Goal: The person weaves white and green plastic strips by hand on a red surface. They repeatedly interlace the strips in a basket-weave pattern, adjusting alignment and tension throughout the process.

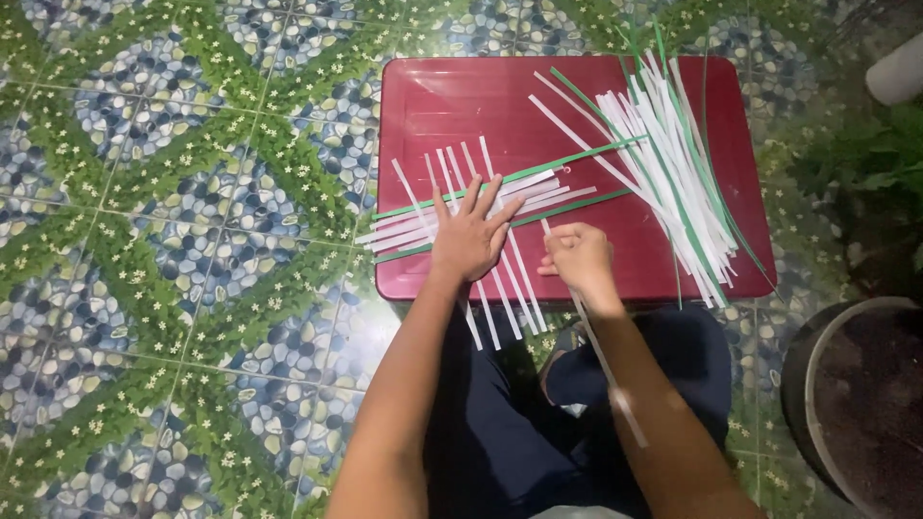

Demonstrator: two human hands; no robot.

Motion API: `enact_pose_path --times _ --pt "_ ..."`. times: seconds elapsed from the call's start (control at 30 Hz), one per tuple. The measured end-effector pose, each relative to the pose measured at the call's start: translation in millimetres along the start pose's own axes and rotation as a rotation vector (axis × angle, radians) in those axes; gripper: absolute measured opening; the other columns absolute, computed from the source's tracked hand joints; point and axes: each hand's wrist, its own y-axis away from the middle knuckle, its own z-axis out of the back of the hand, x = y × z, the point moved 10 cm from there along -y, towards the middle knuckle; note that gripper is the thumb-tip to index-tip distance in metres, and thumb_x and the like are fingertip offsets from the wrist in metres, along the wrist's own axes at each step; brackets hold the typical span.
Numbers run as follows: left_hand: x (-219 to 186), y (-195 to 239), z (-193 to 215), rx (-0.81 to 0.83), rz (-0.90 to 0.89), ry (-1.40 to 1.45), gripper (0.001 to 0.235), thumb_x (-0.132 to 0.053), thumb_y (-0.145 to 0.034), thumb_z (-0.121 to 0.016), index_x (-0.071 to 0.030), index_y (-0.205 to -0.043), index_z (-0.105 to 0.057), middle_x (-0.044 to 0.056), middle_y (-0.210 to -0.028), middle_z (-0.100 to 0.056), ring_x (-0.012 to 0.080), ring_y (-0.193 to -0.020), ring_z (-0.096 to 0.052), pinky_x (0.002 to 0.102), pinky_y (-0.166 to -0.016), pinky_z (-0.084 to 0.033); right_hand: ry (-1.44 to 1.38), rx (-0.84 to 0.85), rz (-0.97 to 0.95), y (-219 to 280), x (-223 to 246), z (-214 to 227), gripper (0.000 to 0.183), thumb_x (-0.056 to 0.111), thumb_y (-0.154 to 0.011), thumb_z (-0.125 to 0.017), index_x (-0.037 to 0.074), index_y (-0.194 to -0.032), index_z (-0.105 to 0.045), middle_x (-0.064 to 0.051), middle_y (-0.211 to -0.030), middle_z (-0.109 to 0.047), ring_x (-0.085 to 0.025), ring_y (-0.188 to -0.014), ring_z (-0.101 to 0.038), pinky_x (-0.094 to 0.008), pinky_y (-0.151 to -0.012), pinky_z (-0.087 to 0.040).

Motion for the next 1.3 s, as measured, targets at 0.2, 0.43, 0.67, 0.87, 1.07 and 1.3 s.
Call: enact_pose_path --times 0.2,0.43,0.67,0.87,1.07,1.3 --pt "2.1 0.1 -1.9 0.019 0.01 0.006 0.043 -0.038 -0.092 -0.02 -0.046 -0.134 -0.024 -0.004 -0.147 -0.018 0.0215 -0.136 -0.013 0.068 -0.099 -0.008 -0.168 -0.003 -0.007 -14.2 -18.9 -7.8 0.026 -0.001 -0.078 -0.05 -0.013 -0.102 -0.051 -0.025 -0.079 -0.057 -0.026 -0.056 -0.062 -0.039 -0.053 -0.059" --pt "3.0 0.1 -4.4 0.028 0.011 0.002 0.042 -0.039 -0.092 -0.02 -0.046 -0.133 -0.025 -0.005 -0.147 -0.017 0.0214 -0.136 -0.011 0.069 -0.099 -0.007 -0.24 -0.036 0.014 -16.5 -21.8 -8.2 0.025 -0.003 -0.078 -0.049 -0.013 -0.101 -0.051 -0.021 -0.079 -0.057 -0.022 -0.059 -0.063 -0.036 -0.057 -0.059" --pt "1.1 0.8 -1.5 0.012 -0.016 -0.001 0.043 -0.039 -0.092 -0.02 -0.045 -0.134 -0.026 -0.003 -0.147 -0.017 0.0225 -0.136 -0.012 0.07 -0.098 -0.008 -0.265 -0.08 -0.035 -15.7 -10.9 -5.1 0.028 0.001 -0.08 -0.054 -0.016 -0.102 -0.049 -0.033 -0.087 -0.057 -0.036 -0.072 -0.064 -0.041 -0.062 -0.058" --pt "0.3 1.3 -1.9 0.001 -0.025 -0.013 0.043 -0.038 -0.092 -0.02 -0.043 -0.135 -0.024 -0.002 -0.147 -0.016 0.0234 -0.136 -0.011 0.071 -0.097 -0.008 -0.269 -0.149 -0.046 -22.7 -15.9 5.0 0.03 0.005 -0.08 -0.058 -0.017 -0.1 -0.05 -0.032 -0.083 -0.058 -0.034 -0.068 -0.066 -0.039 -0.059 -0.059" --pt "0.1 0.8 -1.0 -0.006 -0.031 0.002 0.043 -0.038 -0.092 -0.021 -0.042 -0.135 -0.025 -0.001 -0.147 -0.017 0.024 -0.136 -0.012 0.071 -0.096 -0.008 -0.269 -0.22 -0.024 -38.1 -31.7 21.7 0.032 0.006 -0.08 -0.058 -0.018 -0.099 -0.049 -0.031 -0.079 -0.058 -0.032 -0.064 -0.066 -0.038 -0.057 -0.059" --pt "-0.5 1.7 0.5 0.008 -0.032 0.012 0.044 -0.038 -0.092 -0.022 -0.042 -0.135 -0.024 -0.001 -0.147 -0.016 0.024 -0.136 -0.011 0.072 -0.096 -0.008 -0.277 -0.22 -0.035 -37.0 -29.5 17.9 0.032 0.006 -0.08 -0.058 -0.018 -0.099 -0.048 -0.031 -0.079 -0.058 -0.031 -0.064 -0.066 -0.038 -0.058 -0.059"
